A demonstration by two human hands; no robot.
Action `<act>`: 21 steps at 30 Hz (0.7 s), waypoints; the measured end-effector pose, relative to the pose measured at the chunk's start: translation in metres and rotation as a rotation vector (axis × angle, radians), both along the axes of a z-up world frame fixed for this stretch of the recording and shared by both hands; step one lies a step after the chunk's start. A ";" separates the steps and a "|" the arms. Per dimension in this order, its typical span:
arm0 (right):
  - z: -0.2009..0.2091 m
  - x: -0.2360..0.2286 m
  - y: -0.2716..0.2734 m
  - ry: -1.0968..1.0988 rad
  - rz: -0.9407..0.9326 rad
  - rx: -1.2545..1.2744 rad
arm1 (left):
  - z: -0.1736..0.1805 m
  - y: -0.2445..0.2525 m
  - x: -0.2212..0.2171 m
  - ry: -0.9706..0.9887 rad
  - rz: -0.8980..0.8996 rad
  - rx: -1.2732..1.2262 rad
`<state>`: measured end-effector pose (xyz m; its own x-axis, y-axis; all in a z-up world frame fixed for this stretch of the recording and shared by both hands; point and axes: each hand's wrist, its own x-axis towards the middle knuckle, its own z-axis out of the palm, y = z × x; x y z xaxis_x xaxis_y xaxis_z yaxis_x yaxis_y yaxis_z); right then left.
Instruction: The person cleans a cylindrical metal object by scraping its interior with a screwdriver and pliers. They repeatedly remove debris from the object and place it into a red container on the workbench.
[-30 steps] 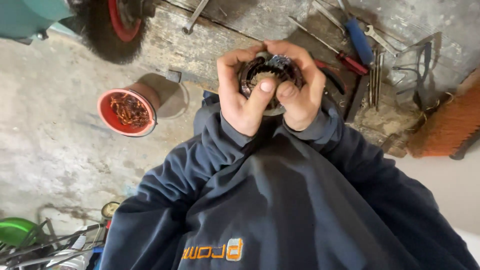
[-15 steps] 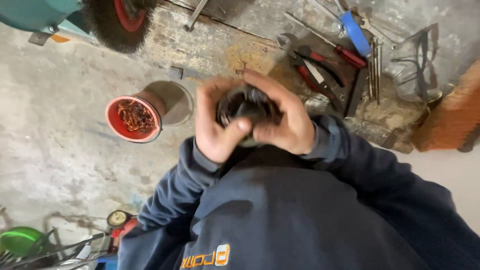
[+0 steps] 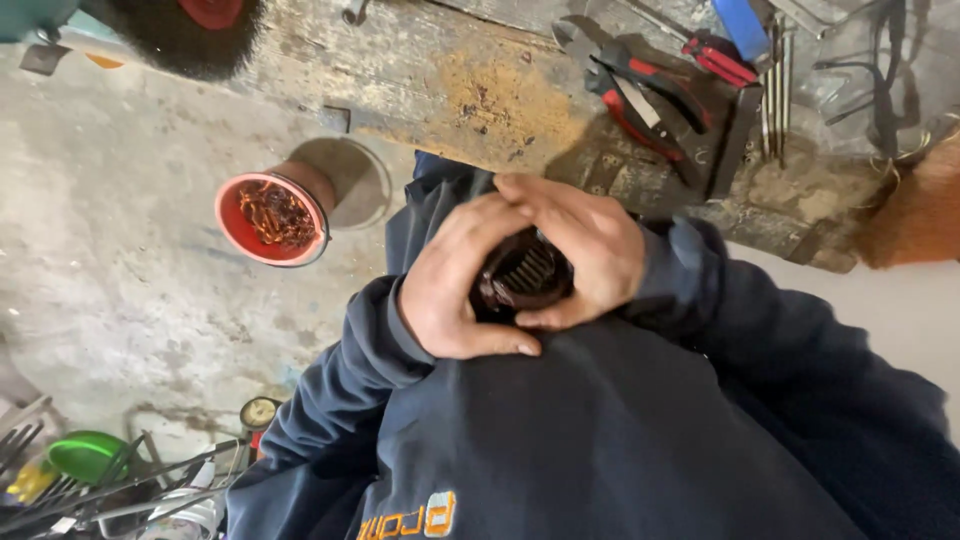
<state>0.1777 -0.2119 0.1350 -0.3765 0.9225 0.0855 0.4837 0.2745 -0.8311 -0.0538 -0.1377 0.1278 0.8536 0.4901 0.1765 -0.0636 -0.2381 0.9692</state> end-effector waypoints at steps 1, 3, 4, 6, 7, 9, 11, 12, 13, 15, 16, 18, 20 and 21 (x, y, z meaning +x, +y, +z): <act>-0.002 0.000 0.000 0.002 0.000 -0.004 | -0.006 -0.002 -0.001 0.002 0.000 -0.004; -0.010 0.000 0.005 0.090 -0.007 -0.039 | -0.017 -0.005 -0.003 0.002 0.081 -0.034; -0.009 0.000 0.005 0.098 0.000 -0.044 | -0.017 -0.007 -0.003 0.010 0.089 -0.038; -0.007 -0.001 0.004 0.133 -0.019 -0.095 | -0.018 -0.012 -0.005 0.035 0.106 -0.061; -0.007 -0.002 0.003 0.137 -0.007 -0.093 | -0.015 -0.014 -0.006 0.039 0.116 -0.059; -0.005 0.000 0.003 0.138 -0.047 -0.146 | -0.010 -0.012 -0.004 0.042 0.119 -0.088; -0.002 -0.004 0.003 0.154 -0.060 -0.203 | -0.011 -0.013 -0.004 0.065 0.125 -0.117; -0.001 -0.005 0.004 0.168 -0.082 -0.259 | -0.011 -0.012 -0.005 0.087 0.122 -0.146; -0.002 -0.004 0.008 0.167 -0.071 -0.257 | -0.012 -0.012 -0.004 0.086 0.133 -0.144; -0.006 -0.001 0.015 0.155 -0.059 -0.309 | -0.015 -0.011 -0.003 0.062 0.156 -0.325; -0.007 0.001 0.020 0.156 -0.047 -0.314 | -0.017 -0.011 -0.002 0.063 0.168 -0.329; -0.010 0.005 0.029 0.043 -0.003 -0.372 | -0.021 -0.011 0.002 0.075 0.156 -0.473; -0.011 0.006 0.025 0.026 0.004 -0.380 | -0.018 -0.013 0.005 0.054 0.186 -0.409; -0.010 0.008 0.024 0.010 0.005 -0.384 | -0.016 -0.012 0.007 0.034 0.208 -0.340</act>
<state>0.1855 -0.1881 0.1247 -0.3815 0.8864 -0.2623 0.4749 -0.0555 -0.8783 -0.0466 -0.1498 0.1115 0.7323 0.6790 -0.0518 -0.0146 0.0918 0.9957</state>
